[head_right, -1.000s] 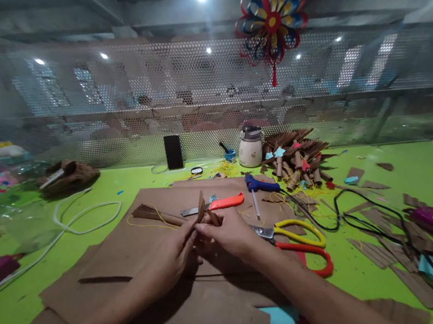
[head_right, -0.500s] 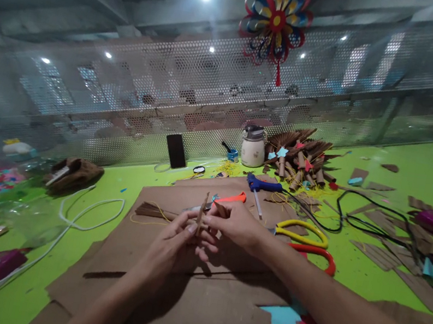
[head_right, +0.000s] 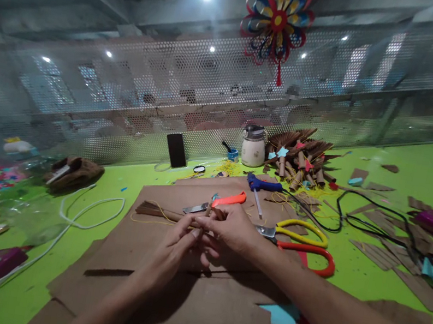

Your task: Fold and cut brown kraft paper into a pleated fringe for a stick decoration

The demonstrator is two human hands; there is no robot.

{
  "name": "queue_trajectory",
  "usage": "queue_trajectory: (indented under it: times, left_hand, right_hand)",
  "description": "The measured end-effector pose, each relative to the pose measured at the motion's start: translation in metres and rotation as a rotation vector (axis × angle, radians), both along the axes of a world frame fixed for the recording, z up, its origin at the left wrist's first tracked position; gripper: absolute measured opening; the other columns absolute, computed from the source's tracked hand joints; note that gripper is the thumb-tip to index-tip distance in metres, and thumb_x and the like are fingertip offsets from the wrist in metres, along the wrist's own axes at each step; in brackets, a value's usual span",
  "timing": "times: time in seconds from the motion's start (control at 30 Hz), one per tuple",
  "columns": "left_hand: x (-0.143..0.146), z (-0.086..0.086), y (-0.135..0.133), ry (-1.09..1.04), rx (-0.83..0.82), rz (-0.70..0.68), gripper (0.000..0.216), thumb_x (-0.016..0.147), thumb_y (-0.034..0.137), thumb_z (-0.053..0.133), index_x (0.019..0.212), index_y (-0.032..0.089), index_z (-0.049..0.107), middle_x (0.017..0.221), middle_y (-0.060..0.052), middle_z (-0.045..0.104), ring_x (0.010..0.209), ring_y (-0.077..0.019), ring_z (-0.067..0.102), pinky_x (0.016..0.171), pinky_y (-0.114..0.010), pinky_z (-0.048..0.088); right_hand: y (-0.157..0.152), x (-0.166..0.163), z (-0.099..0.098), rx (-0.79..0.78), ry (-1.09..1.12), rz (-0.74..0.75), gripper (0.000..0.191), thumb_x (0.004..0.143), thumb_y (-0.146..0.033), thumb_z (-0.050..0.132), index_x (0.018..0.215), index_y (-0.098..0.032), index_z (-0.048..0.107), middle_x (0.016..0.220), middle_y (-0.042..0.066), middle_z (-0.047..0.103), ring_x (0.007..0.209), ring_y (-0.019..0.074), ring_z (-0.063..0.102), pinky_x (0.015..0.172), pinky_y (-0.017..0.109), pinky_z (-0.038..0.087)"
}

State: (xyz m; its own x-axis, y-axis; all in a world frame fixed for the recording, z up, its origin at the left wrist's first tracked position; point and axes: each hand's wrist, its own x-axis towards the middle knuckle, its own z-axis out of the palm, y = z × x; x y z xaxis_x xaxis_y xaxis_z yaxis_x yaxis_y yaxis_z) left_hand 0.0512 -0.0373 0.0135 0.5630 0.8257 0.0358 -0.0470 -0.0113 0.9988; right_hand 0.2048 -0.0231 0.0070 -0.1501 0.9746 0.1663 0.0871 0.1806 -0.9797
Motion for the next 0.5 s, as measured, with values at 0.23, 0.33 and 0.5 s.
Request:
queue_trajectory:
  times: [0.23, 0.33, 0.5]
  left_hand:
    - [0.0023, -0.0034, 0.0029, -0.042, 0.008, 0.003, 0.032, 0.088, 0.041, 0.049, 0.108, 0.017, 0.048, 0.083, -0.006, 0.065, 0.066, -0.0167, 0.065, 0.058, -0.029, 0.054]
    - [0.0045, -0.0070, 0.0035, -0.061, 0.028, 0.011, 0.031, 0.088, 0.041, 0.050, 0.106, 0.017, 0.047, 0.079, -0.005, 0.066, 0.061, -0.0163, 0.065, 0.055, -0.029, 0.054]
    - [0.0052, -0.0072, 0.0026, -0.076, 0.026, 0.017, 0.028, 0.088, 0.042, 0.050, 0.097, 0.016, 0.047, 0.075, -0.005, 0.066, 0.063, -0.0169, 0.066, 0.056, -0.029, 0.054]
  right_hand:
    - [-0.0014, -0.0009, -0.0009, 0.022, -0.054, -0.025, 0.047, 0.072, -0.058, 0.063, 0.057, -0.018, 0.043, 0.052, -0.006, 0.041, 0.047, 0.0073, 0.036, 0.045, 0.023, 0.027]
    - [-0.0014, -0.0007, 0.0007, 0.019, -0.078, -0.060, 0.045, 0.072, -0.056, 0.064, 0.058, -0.018, 0.044, 0.051, -0.007, 0.040, 0.047, 0.0071, 0.036, 0.045, 0.023, 0.027]
    - [-0.0065, -0.0031, 0.0059, -0.033, 0.111, 0.018, 0.037, 0.069, -0.049, 0.070, 0.067, -0.017, 0.052, 0.054, -0.006, 0.048, 0.047, 0.0077, 0.041, 0.046, 0.023, 0.032]
